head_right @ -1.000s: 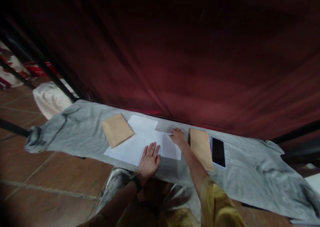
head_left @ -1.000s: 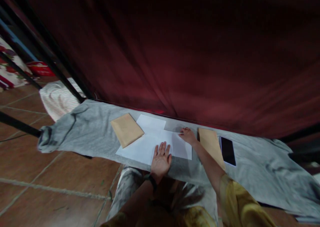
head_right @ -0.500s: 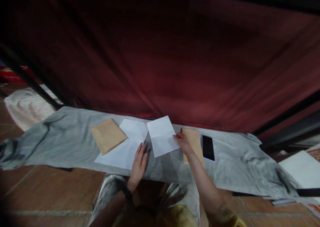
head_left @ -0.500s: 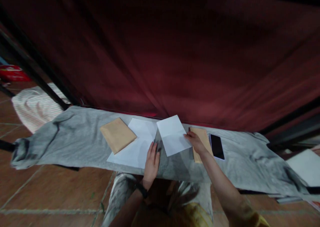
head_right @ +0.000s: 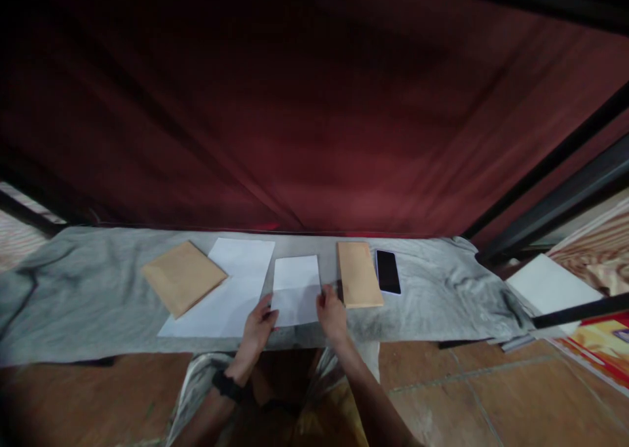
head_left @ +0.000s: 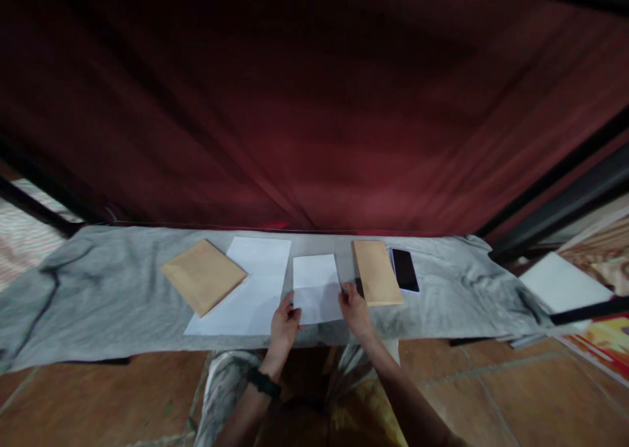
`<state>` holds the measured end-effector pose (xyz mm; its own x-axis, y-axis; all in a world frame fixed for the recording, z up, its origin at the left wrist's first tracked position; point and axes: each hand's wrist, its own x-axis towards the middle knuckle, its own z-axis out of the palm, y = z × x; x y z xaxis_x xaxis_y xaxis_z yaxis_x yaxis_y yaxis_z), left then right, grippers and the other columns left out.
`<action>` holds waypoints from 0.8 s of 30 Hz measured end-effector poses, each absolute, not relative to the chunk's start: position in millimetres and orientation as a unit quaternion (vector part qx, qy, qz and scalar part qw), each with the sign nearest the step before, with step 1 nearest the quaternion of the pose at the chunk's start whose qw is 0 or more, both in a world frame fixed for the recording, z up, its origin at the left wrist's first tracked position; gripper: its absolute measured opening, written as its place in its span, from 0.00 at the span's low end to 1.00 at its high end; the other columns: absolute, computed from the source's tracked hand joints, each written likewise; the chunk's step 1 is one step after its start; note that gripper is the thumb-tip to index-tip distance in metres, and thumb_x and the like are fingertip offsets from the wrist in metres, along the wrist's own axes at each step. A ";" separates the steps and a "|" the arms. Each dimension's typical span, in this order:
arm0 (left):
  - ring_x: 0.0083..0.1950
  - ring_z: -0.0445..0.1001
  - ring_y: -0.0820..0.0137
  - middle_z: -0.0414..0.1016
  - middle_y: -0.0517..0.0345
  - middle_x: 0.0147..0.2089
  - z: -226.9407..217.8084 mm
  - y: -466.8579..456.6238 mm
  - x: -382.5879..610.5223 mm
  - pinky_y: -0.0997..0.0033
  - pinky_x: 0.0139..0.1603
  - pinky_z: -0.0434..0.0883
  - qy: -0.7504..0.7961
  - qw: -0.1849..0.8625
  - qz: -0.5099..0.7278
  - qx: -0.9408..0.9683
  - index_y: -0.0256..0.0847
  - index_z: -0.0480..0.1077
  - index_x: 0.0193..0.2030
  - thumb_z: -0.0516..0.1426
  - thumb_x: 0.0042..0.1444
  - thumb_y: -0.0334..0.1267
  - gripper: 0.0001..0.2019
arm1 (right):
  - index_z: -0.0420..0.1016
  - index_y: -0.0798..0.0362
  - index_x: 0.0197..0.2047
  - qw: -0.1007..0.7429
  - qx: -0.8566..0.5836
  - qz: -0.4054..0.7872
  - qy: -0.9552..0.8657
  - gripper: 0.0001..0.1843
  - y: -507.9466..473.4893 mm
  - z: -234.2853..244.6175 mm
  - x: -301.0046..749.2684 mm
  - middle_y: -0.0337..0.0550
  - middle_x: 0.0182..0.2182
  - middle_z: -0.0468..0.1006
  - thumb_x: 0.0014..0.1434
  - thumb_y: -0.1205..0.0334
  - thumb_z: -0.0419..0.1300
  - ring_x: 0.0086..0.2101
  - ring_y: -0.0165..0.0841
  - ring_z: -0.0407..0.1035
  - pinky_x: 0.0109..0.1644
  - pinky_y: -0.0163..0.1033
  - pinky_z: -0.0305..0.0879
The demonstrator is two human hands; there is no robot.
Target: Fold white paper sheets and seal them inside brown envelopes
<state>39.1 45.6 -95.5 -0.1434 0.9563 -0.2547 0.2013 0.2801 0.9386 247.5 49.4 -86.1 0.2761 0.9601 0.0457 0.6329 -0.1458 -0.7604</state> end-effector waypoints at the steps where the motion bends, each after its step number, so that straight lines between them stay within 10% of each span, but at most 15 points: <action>1: 0.28 0.75 0.71 0.77 0.58 0.35 -95.3 46.0 38.9 0.71 0.26 0.75 0.649 0.463 0.382 0.467 0.38 0.66 0.63 0.55 0.57 0.36 0.26 | 0.75 0.52 0.55 0.331 -0.712 0.195 -0.588 0.18 44.0 -83.3 245.8 0.51 0.45 0.80 0.64 0.62 0.53 0.47 0.42 0.75 0.52 0.44 0.70; 17: 0.52 0.79 0.61 0.80 0.46 0.52 -102.3 42.9 40.9 0.58 0.57 0.75 0.637 0.263 0.310 0.655 0.36 0.70 0.60 0.50 0.59 0.27 0.23 | 0.63 0.47 0.69 0.163 -0.565 0.030 -0.808 0.24 61.7 -98.2 224.7 0.44 0.70 0.59 0.72 0.58 0.52 0.68 0.39 0.55 0.70 0.50 0.54; 24: 0.46 0.80 0.63 0.77 0.46 0.52 -85.0 24.0 42.3 0.62 0.49 0.77 0.664 0.157 0.251 0.687 0.38 0.68 0.62 0.50 0.63 0.29 0.21 | 0.60 0.51 0.71 0.178 -0.575 -0.025 -0.799 0.27 66.6 -108.8 231.8 0.50 0.70 0.58 0.71 0.57 0.53 0.68 0.42 0.53 0.70 0.53 0.55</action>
<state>42.3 24.0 -85.0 -0.0083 0.9906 0.1364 0.8336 -0.0685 0.5481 231.8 66.6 -108.8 -0.2767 0.9086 0.3129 0.9266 0.3385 -0.1635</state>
